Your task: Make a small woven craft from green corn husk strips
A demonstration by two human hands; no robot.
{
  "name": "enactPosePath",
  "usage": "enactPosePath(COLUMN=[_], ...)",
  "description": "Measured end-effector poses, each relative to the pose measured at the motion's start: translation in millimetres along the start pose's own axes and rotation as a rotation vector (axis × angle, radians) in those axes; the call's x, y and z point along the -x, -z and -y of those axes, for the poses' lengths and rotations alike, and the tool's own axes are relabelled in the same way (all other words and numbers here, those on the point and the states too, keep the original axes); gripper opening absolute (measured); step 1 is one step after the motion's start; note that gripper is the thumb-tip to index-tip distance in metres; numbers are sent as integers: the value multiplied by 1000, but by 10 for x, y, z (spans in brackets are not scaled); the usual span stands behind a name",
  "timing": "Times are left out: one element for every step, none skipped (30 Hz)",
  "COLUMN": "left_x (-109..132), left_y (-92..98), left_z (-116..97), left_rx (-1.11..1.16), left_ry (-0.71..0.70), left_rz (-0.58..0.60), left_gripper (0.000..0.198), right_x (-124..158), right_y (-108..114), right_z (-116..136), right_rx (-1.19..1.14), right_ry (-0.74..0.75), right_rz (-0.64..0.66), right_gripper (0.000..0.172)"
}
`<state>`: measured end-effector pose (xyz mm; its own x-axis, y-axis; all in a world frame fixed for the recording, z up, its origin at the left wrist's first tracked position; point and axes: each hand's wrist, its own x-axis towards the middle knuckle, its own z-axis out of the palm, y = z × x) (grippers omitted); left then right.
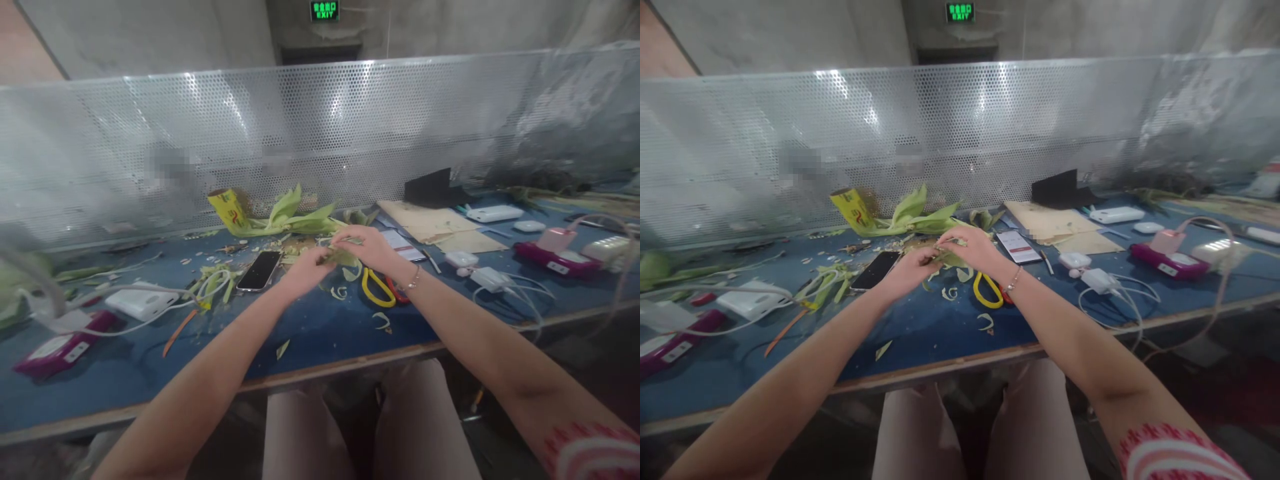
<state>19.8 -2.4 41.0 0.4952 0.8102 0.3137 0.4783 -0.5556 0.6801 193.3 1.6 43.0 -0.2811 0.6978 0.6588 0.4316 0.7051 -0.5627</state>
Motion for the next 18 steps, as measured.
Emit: enactPosePath(left_x=[-3,-5,-6,-7,-6,-5,-4,-3,-2,-1,0,-1,-2,-3,-5,-6,-7,-9], left_y=[-3,-6,-8,-8,-7,-4,0,6,12,18,25,33,42,51,62,72,82,91], left_z=[11,20,25,28,30,30,30,30,29,28,26,25,24,24,27,33,42,55], left_rx=[-52,-102,-146,-183,-210,-227,-238,-242,-241,-235,-227,-219,-213,-210,-211,-210,-203,-187], left_ry=[-25,-50,-72,-91,-109,-124,-134,-138,-137,-131,-122,-114,-109,-105,-101,-95,-83,-62], left_rz=[11,21,34,49,62,69,72,72,68,58,44,28,7,-18,-39,-53,-60,-63], left_gripper=[12,14,18,21,22,22,21,19,17,16,15,15,15,16,17,20,23,27], right_x=[-1,-3,-4,-6,-7,-8,-9,-9,-10,-10,-11,-11,-12,-13,-13,-13,-13,-11], right_y=[3,5,6,7,7,7,7,7,7,6,5,4,3,3,2,2,3,4], right_z=[10,22,34,46,55,60,61,57,50,38,25,11,-3,-15,-23,-29,-31,-30], right_rx=[-7,-11,-15,-18,-20,-19,-18,-17,-16,-17,-21,-28,-35,-41,-46,-51,-52,-49], right_ry=[-22,-36,-43,-46,-46,-43,-42,-42,-44,-45,-46,-48,-50,-52,-55,-56,-54,-48], right_rz=[18,37,55,70,84,97,107,114,118,116,109,99,88,80,73,70,70,69], right_gripper=[13,13,14,14,14,15,15,16,15,15,14,14,13,13,13,13,13,13])
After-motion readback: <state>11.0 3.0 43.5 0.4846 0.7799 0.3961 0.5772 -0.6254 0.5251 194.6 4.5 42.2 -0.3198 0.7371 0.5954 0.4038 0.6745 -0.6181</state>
